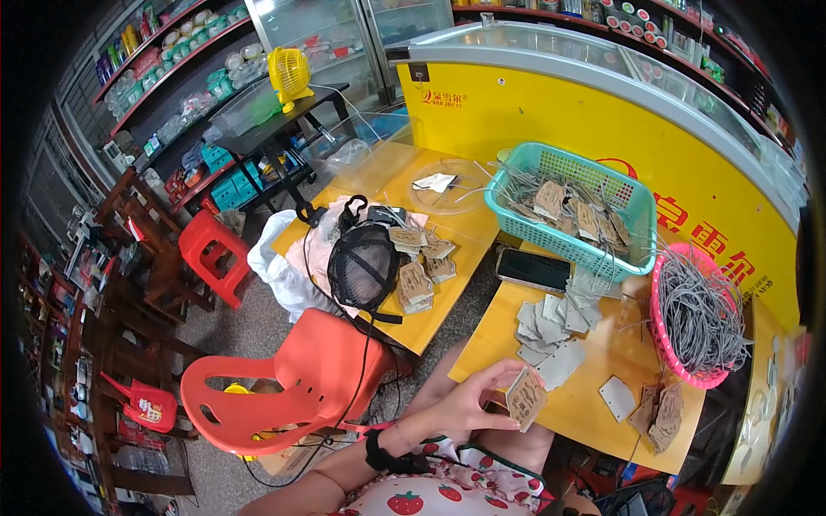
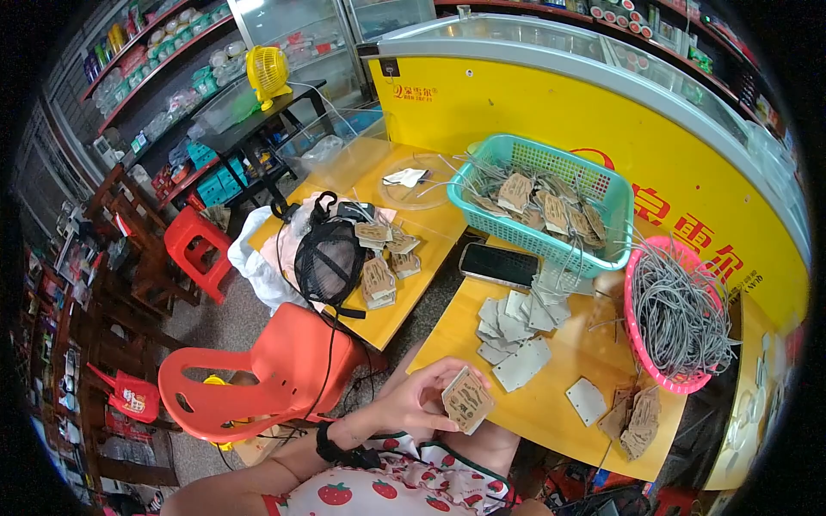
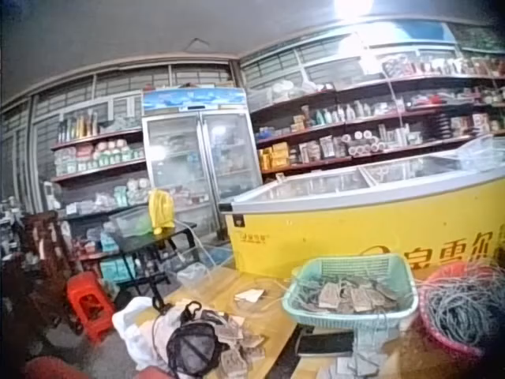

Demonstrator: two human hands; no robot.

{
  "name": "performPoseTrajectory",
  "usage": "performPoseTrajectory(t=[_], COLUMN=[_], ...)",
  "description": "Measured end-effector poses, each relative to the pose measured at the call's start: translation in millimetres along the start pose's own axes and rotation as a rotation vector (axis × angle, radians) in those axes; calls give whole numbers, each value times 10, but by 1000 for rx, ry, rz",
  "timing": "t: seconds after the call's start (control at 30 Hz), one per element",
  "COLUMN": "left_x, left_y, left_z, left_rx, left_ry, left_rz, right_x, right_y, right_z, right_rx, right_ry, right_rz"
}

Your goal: The user is attaching tags to shoe components using strings.

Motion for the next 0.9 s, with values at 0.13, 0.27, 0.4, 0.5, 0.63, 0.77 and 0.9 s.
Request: performPoseTrajectory(t=[0.13,0.27,0.4,0.5,0.63,0.77,0.9], left_x=[-20,28,-14,107,366,343,232], left_y=[23,-33,-21,-28,-126,-173,-175], left_z=[13,78,70,22,59,37,53], left_rx=[14,6,17,33,80,33,25], left_ry=[30,16,61,12,-48,-63,-78], left_rz=[4,53,26,60,11,-7,-45], right_x=[19,177,-673,-1030,-374,-336,-388], right_y=[222,354,677,868,521,601,649], right_z=[-445,-933,-404,311,1116,1237,1134], right_rx=[315,643,1014,1455,1922,1929,1813], right_ry=[173,346,621,947,1493,1776,1892], right_rz=[-76,-149,-240,-381,-355,-241,-183])
Point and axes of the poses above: each hand's wrist, its own z-axis away from the middle knuckle, its own y-axis out of the back of the hand, x = y × z, the point moved 5 cm from there along -z, towards the middle knuckle, and after that the axes turned 3 degrees about -x, right-handed, at the moved point
